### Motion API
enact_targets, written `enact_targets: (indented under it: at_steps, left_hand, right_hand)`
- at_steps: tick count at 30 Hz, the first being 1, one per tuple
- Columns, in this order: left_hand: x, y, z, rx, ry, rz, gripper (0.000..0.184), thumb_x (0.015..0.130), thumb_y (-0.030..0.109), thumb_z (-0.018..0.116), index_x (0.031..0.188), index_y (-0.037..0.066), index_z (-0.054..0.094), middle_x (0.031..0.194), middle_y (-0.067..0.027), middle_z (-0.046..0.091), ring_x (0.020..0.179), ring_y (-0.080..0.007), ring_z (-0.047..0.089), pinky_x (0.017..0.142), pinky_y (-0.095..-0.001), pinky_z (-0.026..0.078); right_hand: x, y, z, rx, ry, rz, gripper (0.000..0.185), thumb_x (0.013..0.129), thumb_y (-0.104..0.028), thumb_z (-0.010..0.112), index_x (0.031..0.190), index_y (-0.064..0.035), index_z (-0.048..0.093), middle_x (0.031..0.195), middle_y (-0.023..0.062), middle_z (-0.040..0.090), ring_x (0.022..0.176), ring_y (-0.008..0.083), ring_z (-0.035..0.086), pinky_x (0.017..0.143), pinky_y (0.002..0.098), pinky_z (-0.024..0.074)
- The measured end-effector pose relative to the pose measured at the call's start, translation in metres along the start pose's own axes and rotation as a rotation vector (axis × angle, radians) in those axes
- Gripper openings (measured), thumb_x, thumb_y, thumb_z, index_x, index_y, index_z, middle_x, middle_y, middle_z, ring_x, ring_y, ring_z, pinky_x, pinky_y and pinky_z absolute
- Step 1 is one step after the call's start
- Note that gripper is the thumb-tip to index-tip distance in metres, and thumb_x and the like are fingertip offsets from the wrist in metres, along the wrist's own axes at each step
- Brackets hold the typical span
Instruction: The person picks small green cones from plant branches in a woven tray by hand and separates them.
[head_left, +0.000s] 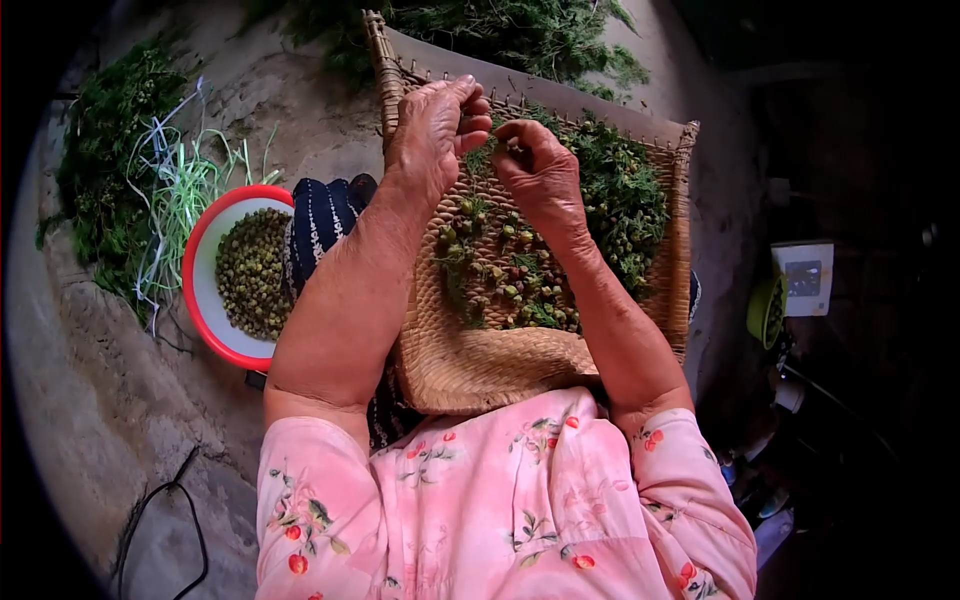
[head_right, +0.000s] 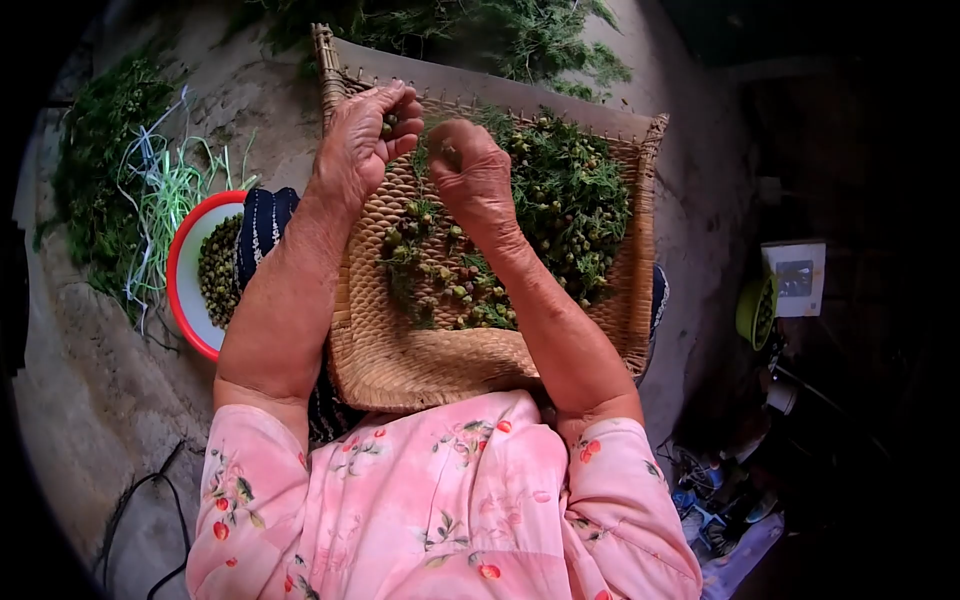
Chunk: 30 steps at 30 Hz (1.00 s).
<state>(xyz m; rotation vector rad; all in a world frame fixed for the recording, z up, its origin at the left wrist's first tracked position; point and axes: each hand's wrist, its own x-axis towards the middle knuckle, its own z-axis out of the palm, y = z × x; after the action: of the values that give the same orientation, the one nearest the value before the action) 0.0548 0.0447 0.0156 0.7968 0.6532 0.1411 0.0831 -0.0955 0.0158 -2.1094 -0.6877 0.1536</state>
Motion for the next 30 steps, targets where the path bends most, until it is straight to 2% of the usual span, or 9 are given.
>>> enact_targets:
  at_steps: [4,7,11,13,15,18,19,23,30]
  left_hand:
    - [-0.002,-0.005,0.004,-0.030,-0.073,-0.115,0.028,0.090,0.033,0.055,0.093,0.005,0.061,0.081,-0.0067,0.060,0.068,-0.0145,0.058,0.059,-0.0288,0.053]
    - [-0.008,-0.003,0.011,-0.130,-0.102,-0.199,0.030,0.091,0.032,0.053,0.088,0.003,0.058,0.074,-0.0061,0.060,0.062,-0.0133,0.060,0.052,-0.0282,0.054]
    - [0.001,-0.004,0.003,-0.034,-0.140,-0.247,0.030,0.089,0.036,0.055,0.086,0.007,0.061,0.076,-0.0052,0.062,0.061,-0.0129,0.060,0.048,-0.0225,0.051]
    - [-0.001,-0.001,0.005,-0.027,-0.088,-0.209,0.029,0.089,0.034,0.055,0.089,0.006,0.061,0.073,-0.0050,0.062,0.057,-0.0121,0.060,0.044,-0.0199,0.049]
    - [-0.002,-0.001,0.005,-0.037,-0.049,-0.145,0.028,0.089,0.033,0.056,0.088,0.005,0.062,0.075,-0.0052,0.063,0.059,-0.0117,0.060,0.045,-0.0201,0.048]
    - [-0.005,0.001,0.007,-0.020,-0.054,-0.137,0.026,0.089,0.031,0.057,0.090,0.005,0.062,0.076,-0.0051,0.063,0.061,-0.0116,0.060,0.046,-0.0202,0.048]
    - [-0.006,0.002,0.008,-0.003,-0.060,-0.135,0.025,0.089,0.030,0.057,0.091,0.005,0.062,0.077,-0.0050,0.063,0.062,-0.0116,0.060,0.046,-0.0203,0.048]
    - [-0.006,0.002,0.007,-0.043,-0.042,-0.109,0.025,0.089,0.029,0.057,0.092,0.005,0.062,0.077,-0.0050,0.063,0.061,-0.0109,0.060,0.045,-0.0193,0.047]
    - [-0.003,0.002,0.007,-0.031,-0.039,-0.094,0.024,0.090,0.028,0.056,0.093,0.005,0.062,0.077,-0.0049,0.062,0.058,-0.0097,0.057,0.042,-0.0170,0.043]
  right_hand:
    - [0.015,-0.013,-0.013,0.002,0.013,-0.061,0.017,0.079,-0.004,0.062,0.096,-0.0057,0.058,0.088,0.0107,0.060,0.077,0.0210,0.063,0.068,0.0306,0.0519]
    - [0.020,-0.024,-0.022,0.414,-0.121,0.005,0.027,0.081,-0.005,0.061,0.108,-0.0062,0.059,0.096,0.0095,0.065,0.084,0.0155,0.063,0.070,0.0269,0.0521]
    - [0.017,-0.011,-0.045,0.213,0.003,-0.021,0.015,0.083,-0.006,0.059,0.097,-0.0044,0.063,0.083,0.0065,0.066,0.073,0.0111,0.061,0.065,0.0253,0.0499]
    - [0.006,0.006,-0.050,-0.040,-0.079,0.142,0.014,0.087,-0.004,0.056,0.099,-0.0054,0.063,0.075,-0.0028,0.059,0.067,0.0037,0.055,0.058,0.0196,0.0469]
    - [-0.004,0.034,-0.044,-0.472,-0.201,0.086,0.019,0.081,0.000,0.056,0.098,-0.0057,0.062,0.085,0.0102,0.061,0.075,0.0220,0.061,0.065,0.0313,0.0502]
    - [-0.022,0.053,-0.031,-0.738,-0.284,0.130,0.028,0.076,0.002,0.056,0.103,-0.0068,0.059,0.091,0.0149,0.058,0.088,0.0357,0.057,0.077,0.0413,0.0479]
    - [-0.031,0.055,-0.026,-0.771,-0.204,0.024,0.027,0.076,0.002,0.057,0.102,-0.0065,0.060,0.087,0.0118,0.060,0.081,0.0282,0.061,0.070,0.0366,0.0498]
    - [-0.024,0.051,-0.030,0.094,-0.063,0.215,0.018,0.082,0.000,0.056,0.099,-0.0037,0.061,0.076,0.0008,0.061,0.064,0.0075,0.058,0.056,0.0230,0.0471]
    - [-0.030,0.057,-0.033,-0.111,-0.123,0.111,0.018,0.081,0.003,0.058,0.098,-0.0035,0.061,0.075,0.0011,0.059,0.068,0.0086,0.058,0.062,0.0240,0.0484]
